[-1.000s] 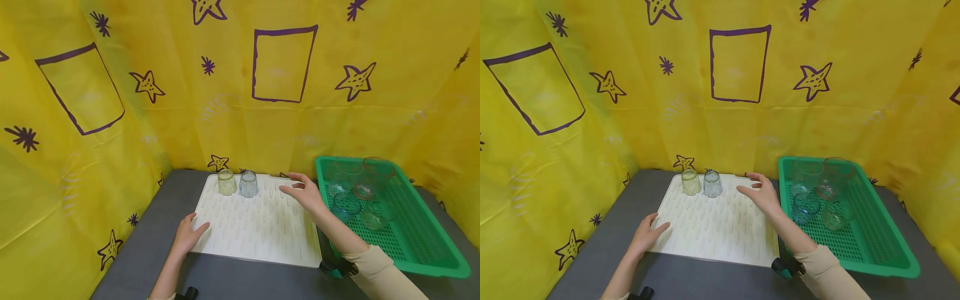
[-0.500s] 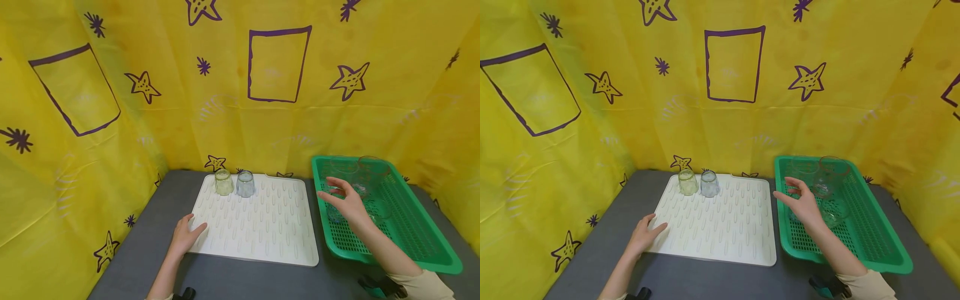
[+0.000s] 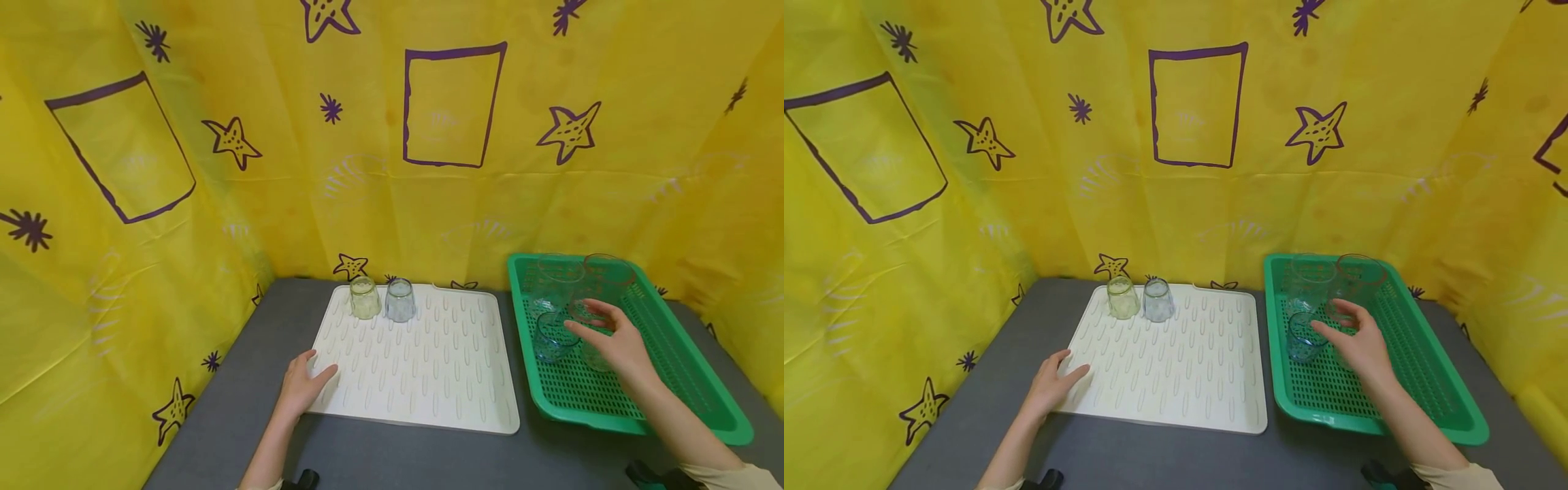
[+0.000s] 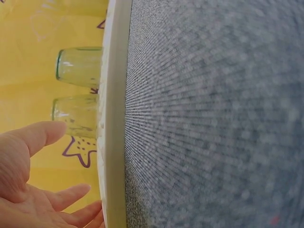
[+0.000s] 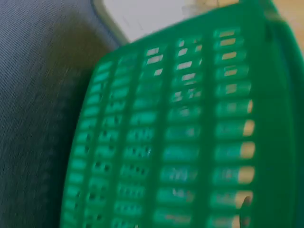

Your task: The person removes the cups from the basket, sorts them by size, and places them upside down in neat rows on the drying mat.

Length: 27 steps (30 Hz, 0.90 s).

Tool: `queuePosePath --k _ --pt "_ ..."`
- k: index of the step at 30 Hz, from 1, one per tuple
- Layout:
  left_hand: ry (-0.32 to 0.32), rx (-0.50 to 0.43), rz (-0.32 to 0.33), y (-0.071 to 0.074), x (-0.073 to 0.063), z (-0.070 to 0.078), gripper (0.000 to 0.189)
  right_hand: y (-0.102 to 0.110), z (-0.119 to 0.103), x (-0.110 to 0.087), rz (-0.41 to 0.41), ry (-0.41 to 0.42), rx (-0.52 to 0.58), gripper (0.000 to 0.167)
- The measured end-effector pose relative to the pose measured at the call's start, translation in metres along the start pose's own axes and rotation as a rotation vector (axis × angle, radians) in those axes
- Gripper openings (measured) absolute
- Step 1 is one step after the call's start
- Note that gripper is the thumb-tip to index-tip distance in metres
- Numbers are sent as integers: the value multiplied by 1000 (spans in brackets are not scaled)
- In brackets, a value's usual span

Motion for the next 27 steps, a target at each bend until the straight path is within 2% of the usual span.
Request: queuePosePath --k 8,14,19,27 --pt "-16 -4 7 2 -2 2 70 22 20 5 37 -37 -74 88" --pt "-14 -6 5 2 -4 3 70 33 34 14 40 -55 -218 89" --pt "-16 -7 5 2 -4 3 70 34 41 20 -24 -63 -327 93" --pt "-24 -5 6 2 -3 5 70 30 59 24 -141 -135 -331 103"
Point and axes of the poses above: each hand's wrist, its own x-axis towards the middle knuckle, its own y-axis out of the back of the hand, z = x × y, the point moved 10 cm from there along x, towards the middle knuckle, and after that the axes turned 7 degrees about -y, right-handed, at the moved point
